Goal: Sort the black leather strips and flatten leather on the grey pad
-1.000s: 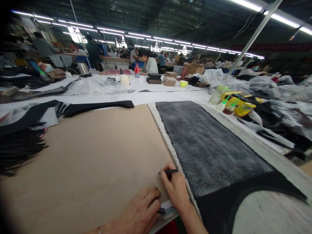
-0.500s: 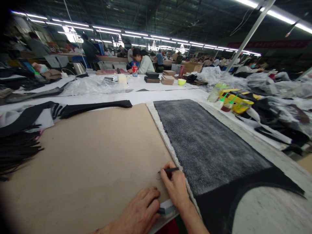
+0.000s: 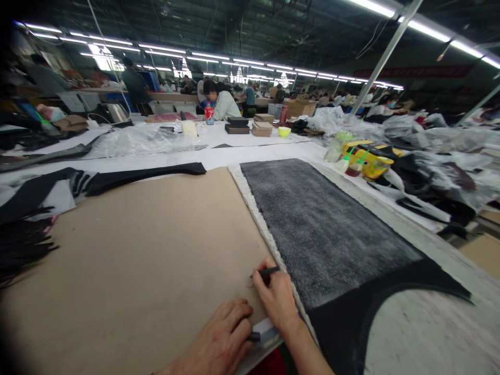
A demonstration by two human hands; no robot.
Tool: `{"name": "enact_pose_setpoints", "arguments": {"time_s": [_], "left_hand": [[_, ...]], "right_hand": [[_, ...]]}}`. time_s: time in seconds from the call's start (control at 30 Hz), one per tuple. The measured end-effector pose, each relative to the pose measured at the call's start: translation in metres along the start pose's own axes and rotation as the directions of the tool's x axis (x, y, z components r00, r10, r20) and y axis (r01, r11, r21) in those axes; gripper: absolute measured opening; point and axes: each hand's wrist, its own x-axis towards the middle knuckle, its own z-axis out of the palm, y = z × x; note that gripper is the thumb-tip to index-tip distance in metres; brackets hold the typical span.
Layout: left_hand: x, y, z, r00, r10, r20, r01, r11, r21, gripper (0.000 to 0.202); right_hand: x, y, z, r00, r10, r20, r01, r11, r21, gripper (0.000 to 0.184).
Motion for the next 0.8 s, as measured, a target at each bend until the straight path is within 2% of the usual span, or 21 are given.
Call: {"name": "enact_pose_setpoints", "arguments": {"time_s": [0.13,0.23,0.37,0.47,0.57,0.7,0.8], "left_hand": [[0.001,0.002,-0.004,1.000,-0.024,0.019,0.025,0.999,-0.035,0.012],[0.002,0.005,-0.010,0.997,-0.077,0.028,0.080,0.989,-0.121,0.005],[0.002,0.008,-0.018,0.980,-0.197,0.037,0.200,0.950,-0.238,0.017],[0.003,0.007,-0.023,0.940,-0.340,0.038,0.332,0.883,-0.333,0.020],[0.006,0.006,-0.031,0.888,-0.459,0.022,0.414,0.777,-0.474,0.022],[0.007,0.011,-0.042,0.839,-0.543,0.025,0.443,0.656,-0.611,0.019],[0.002,0.019,-0.045,0.822,-0.567,0.048,0.450,0.597,-0.664,0.018]], "right_hand": [[0.000,0.001,0.000,0.999,0.015,-0.031,-0.013,0.998,0.054,0.027],[-0.001,0.005,0.000,0.997,0.047,-0.068,-0.036,0.986,0.162,0.027],[-0.001,0.005,-0.001,0.985,0.084,-0.148,-0.031,0.943,0.331,0.027],[-0.004,-0.006,-0.009,0.982,0.091,-0.168,-0.009,0.901,0.434,0.027],[-0.013,-0.023,-0.021,0.990,0.073,-0.118,0.002,0.844,0.536,0.029],[-0.035,-0.045,-0.034,0.995,0.098,-0.007,-0.070,0.758,0.648,0.027],[-0.051,-0.055,-0.038,0.996,0.090,0.005,-0.075,0.790,0.608,0.027]]}}
